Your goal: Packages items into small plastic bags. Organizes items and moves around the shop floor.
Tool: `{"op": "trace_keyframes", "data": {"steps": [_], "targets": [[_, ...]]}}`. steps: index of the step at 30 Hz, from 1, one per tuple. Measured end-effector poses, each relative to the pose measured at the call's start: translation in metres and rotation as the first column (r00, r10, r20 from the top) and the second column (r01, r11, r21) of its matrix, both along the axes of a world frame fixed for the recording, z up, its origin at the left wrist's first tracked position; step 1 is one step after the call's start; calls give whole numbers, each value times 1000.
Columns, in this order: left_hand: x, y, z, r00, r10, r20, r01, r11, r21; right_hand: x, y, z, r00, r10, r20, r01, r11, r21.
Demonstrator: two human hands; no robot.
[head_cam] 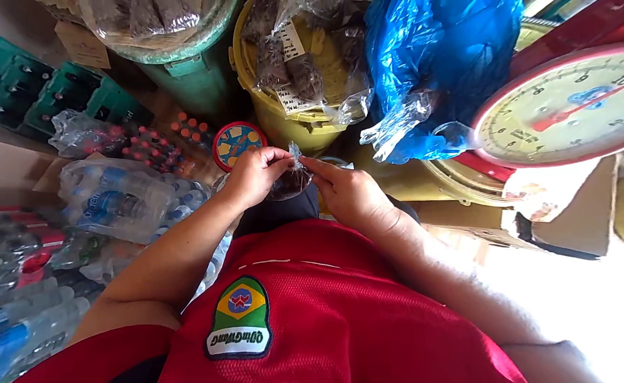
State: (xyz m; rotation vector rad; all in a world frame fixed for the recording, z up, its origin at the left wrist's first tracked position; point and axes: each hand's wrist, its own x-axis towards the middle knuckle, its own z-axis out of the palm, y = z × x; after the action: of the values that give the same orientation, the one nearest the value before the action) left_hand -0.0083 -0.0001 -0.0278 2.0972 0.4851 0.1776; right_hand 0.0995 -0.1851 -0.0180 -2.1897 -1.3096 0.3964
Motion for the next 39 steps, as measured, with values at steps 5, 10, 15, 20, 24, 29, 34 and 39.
{"op": "trace_keyframes", "data": {"steps": [5,10,15,20,24,29,34,39], "targets": [[1,0,0,1000,-5,15,5,1000,3,0,1,1,999,22,-25,-22,1000,-1],[1,-2,1,1000,-7,4,7,1000,19,0,2,5,998,19,-60,-24,997,-78],[5,-6,10,999,17,-40,-15,999,40,0,2,-1,999,10,-36,-11,1000,-29],[1,-4,11,993,-4,-115,8,999,33,-6,4,-6,997,-26,-77,19,996,-91],[19,1,22,977,-45,-209,49,999,14,4,8,7,992,-71,-109,45,975,-219],[28,1,29,965,-34,-259,24,999,-42,10,9,13,985,-58,-162,21,976,-218],[32,3,27,960,-43,-276,31,998,-49,10,14,16,984,-54,-172,3,960,-281],[34,5,30,935,-58,-349,58,998,-12,11,19,12,988,-46,-145,6,965,-263]]}}
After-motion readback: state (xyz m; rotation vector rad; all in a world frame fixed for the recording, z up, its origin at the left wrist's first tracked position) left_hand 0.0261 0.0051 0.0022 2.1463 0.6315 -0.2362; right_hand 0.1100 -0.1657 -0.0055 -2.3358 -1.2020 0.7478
